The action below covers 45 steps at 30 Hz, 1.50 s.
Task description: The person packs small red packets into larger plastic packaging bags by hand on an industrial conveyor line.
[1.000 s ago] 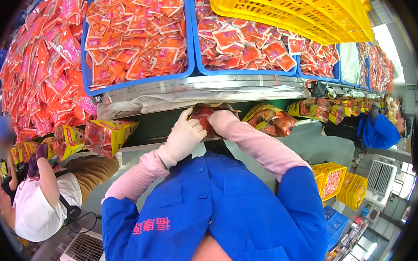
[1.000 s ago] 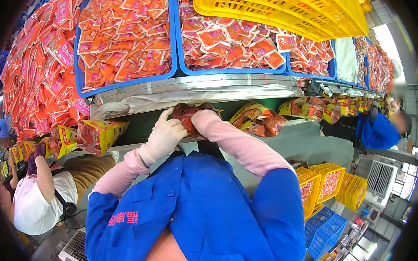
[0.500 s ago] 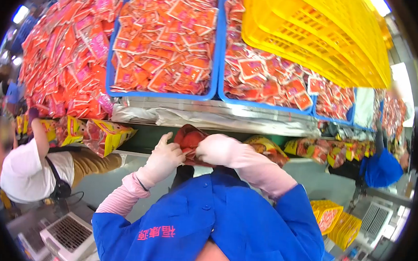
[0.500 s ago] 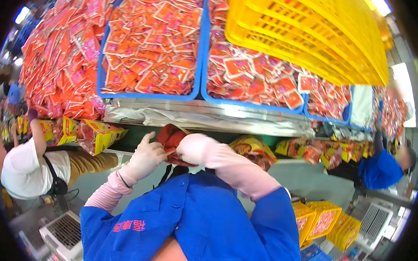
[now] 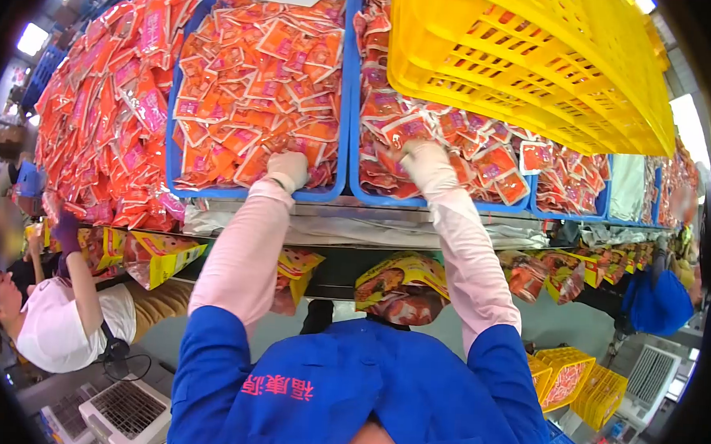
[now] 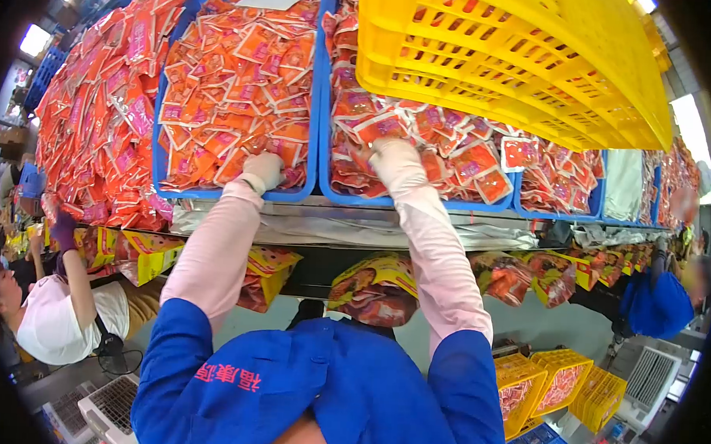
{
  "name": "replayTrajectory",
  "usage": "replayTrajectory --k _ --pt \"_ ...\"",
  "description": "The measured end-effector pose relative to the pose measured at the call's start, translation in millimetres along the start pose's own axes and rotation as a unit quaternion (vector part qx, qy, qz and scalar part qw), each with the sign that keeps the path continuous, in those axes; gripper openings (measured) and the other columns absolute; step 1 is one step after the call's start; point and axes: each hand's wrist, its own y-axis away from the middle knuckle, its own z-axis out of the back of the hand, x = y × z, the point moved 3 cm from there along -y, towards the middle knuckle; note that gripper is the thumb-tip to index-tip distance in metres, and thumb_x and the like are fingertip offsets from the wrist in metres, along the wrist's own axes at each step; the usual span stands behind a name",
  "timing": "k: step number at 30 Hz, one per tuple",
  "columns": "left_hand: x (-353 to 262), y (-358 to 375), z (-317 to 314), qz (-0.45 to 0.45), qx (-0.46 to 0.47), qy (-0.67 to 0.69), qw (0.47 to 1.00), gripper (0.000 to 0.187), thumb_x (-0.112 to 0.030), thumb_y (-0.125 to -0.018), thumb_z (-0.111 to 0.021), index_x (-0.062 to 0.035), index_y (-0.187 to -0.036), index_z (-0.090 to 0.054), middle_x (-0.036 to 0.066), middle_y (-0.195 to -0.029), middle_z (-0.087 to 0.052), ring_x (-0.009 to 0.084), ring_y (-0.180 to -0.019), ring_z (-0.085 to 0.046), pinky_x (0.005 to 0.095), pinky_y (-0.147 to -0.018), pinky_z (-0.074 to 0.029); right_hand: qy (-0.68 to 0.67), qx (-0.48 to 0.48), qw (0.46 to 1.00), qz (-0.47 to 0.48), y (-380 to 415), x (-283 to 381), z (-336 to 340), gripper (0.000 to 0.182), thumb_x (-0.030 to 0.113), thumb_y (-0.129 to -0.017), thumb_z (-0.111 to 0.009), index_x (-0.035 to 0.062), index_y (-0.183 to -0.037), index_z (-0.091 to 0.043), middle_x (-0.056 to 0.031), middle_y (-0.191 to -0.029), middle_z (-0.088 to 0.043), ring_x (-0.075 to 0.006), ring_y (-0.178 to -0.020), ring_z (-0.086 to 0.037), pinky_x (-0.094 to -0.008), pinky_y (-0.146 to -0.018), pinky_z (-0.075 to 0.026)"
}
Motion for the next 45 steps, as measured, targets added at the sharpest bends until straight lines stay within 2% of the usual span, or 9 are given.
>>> replayTrajectory --k 7,11,13,16,21,29,37,40,45 --pt "21.0 106.3 37.2 -0.165 -0.08 0.599 0.779 0.029 -0.006 -0.088 -0.065 0.0001 -0.115 -0.071 0.011 -0.101 -0.075 0.0184 -0.087 -0.069 0.0292 -0.08 -0.054 -0.736 -0.151 0.646 -0.135 81.5 -20.7 18.4 0.035 0.033 -0.099 -0.067 0.0075 -0.122 -0.061 -0.003 -0.099 -0.068 -0.0165 -0.074 -0.066 -0.0314 -0.056 -0.057" --pt "-66.1 229.2 40.7 -0.307 -0.061 0.635 0.707 0.027 -0.005 -0.083 -0.072 -0.0036 -0.11 -0.07 0.007 -0.095 -0.071 0.017 -0.088 -0.067 0.028 -0.078 -0.053 -0.742 0.042 0.664 -0.08 156.7 57.5 15.0 0.039 0.022 -0.095 -0.072 0.006 -0.127 -0.057 -0.0051 -0.109 -0.069 -0.0168 -0.094 -0.069 -0.0368 -0.07 -0.061" --pt "-92.4 255.8 37.4 -0.374 -0.285 0.378 0.798 0.03 -0.004 -0.073 -0.079 -0.0031 -0.1 -0.067 0.009 -0.089 -0.066 0.0239 -0.076 -0.064 0.0356 -0.068 -0.051 -0.578 0.094 0.803 0.111 194.6 118.1 11.2 0.044 0.016 -0.091 -0.075 0.0056 -0.129 -0.056 -0.0062 -0.108 -0.07 -0.0169 -0.093 -0.069 -0.0354 -0.077 -0.059" --pt "-97.0 279.8 -11.6 -0.373 -0.255 0.4 0.797 0.043 -0.015 -0.068 -0.087 -0.0074 -0.103 -0.064 0.011 -0.089 -0.064 0.0298 -0.078 -0.063 0.0415 -0.068 -0.051 -0.472 0.164 0.866 -0.034 242.7 109.2 -8.2 0.043 0.009 -0.086 -0.075 0.0056 -0.125 -0.06 -0.0072 -0.1 -0.073 -0.0175 -0.093 -0.069 -0.0329 -0.084 -0.056" --pt "-52.7 295.4 -70.6 -0.45 -0.217 0.117 0.858 0.04 -0.033 -0.071 -0.081 -0.0098 -0.101 -0.067 0.01 -0.098 -0.068 0.0272 -0.108 -0.063 0.0536 -0.107 -0.041 -0.083 0.113 0.977 0.161 250.5 119.5 -54.1 0.031 0.006 -0.088 -0.066 0.0066 -0.119 -0.066 -0.0138 -0.103 -0.073 -0.0266 -0.098 -0.072 -0.0386 -0.082 -0.056" --pt "-55.1 279.1 -79.0 -0.465 -0.274 0.057 0.84 0.005 -0.014 -0.077 -0.064 -0.0109 -0.077 -0.067 0.003 -0.072 -0.061 0.0207 -0.079 -0.065 0.0531 -0.102 -0.048 0.216 0.434 0.87 0.092 155.6 126.1 -254.4 0.037 0.025 -0.089 -0.066 0.0087 -0.121 -0.072 -0.0164 -0.124 -0.071 -0.0313 -0.103 -0.073 -0.04 -0.082 -0.059" --pt "-10.9 282.6 -57.5 -0.362 -0.206 0.02 0.909 0.009 -0.018 -0.076 -0.067 -0.0156 -0.083 -0.072 0.003 -0.077 -0.064 0.0221 -0.086 -0.065 0.0541 -0.108 -0.041 0.094 0.401 0.89 0.193 156.6 182.3 -46.3 0.034 0.026 -0.088 -0.063 0.0058 -0.114 -0.071 -0.0194 -0.103 -0.072 -0.0365 -0.1 -0.07 -0.0456 -0.09 -0.055" --pt "10.7 280.3 -35.0 -0.37 -0.083 0.096 0.92 0.02 -0.023 -0.073 -0.077 -0.0143 -0.09 -0.07 0.005 -0.086 -0.066 0.0263 -0.093 -0.064 0.0522 -0.1 -0.044 -0.013 0.157 0.984 0.079 91.2 135.8 38.5 0.039 0.03 -0.087 -0.065 0.0061 -0.117 -0.069 -0.0207 -0.106 -0.071 -0.037 -0.102 -0.068 -0.0462 -0.092 -0.053" --pt "76.8 118.8 132.4 -0.212 -0.369 0.133 0.895 0.028 -0.015 -0.072 -0.077 -0.0044 -0.096 -0.068 0.016 -0.092 -0.067 0.0375 -0.087 -0.064 0.0443 -0.078 -0.051 0.124 -0.008 0.992 -0.038 -45.1 36.9 14.4 0.084 0.046 -0.086 -0.067 0.0149 -0.156 -0.032 -0.0299 -0.155 -0.036 -0.0473 -0.144 -0.034 -0.0551 -0.113 -0.038"
